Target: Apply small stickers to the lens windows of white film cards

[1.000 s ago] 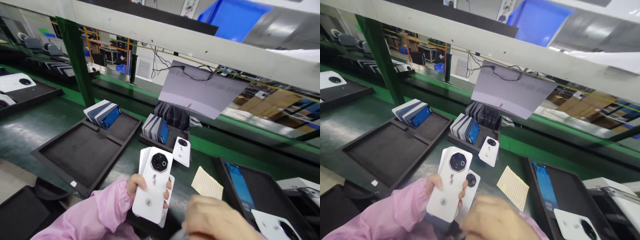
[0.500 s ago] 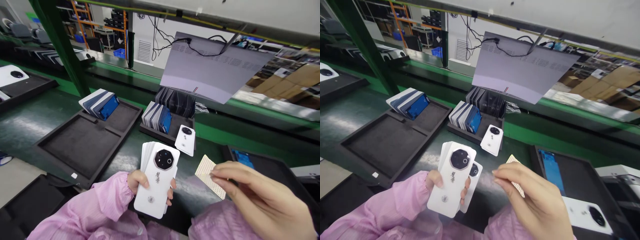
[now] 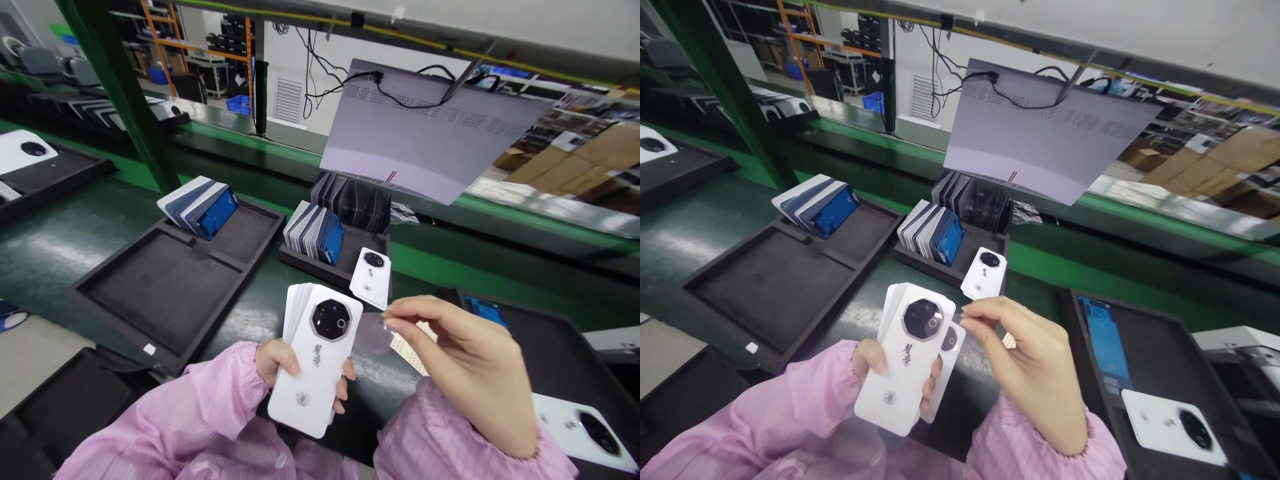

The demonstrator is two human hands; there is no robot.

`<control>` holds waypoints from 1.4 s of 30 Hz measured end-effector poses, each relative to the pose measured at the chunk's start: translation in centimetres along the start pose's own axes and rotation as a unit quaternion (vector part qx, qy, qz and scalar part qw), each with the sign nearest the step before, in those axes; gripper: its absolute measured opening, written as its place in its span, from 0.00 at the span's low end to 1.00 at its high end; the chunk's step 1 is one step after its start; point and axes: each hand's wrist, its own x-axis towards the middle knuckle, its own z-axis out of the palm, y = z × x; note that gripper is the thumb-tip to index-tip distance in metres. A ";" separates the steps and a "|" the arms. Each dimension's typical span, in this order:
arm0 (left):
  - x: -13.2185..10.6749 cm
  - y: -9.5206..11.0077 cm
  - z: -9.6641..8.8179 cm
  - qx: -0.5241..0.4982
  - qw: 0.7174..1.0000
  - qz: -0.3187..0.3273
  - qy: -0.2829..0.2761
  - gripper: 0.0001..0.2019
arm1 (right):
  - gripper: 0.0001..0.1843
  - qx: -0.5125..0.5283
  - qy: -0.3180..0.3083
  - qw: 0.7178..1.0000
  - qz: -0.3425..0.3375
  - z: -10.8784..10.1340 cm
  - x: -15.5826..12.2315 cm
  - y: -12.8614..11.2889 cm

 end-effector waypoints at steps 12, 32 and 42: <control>0.0 -0.2 0.2 -0.009 1.000 -0.001 0.016 0.33 | 0.04 0.025 -0.083 0.995 -0.056 2.4 1.4 -0.3; -0.3 0.4 0.5 0.036 0.999 0.007 0.009 0.33 | 0.13 -0.022 -0.175 0.983 0.059 4.5 2.3 1.0; -0.7 0.5 0.6 0.017 0.997 0.050 -0.048 0.31 | 0.13 0.191 0.411 0.880 0.144 -2.3 -0.8 7.6</control>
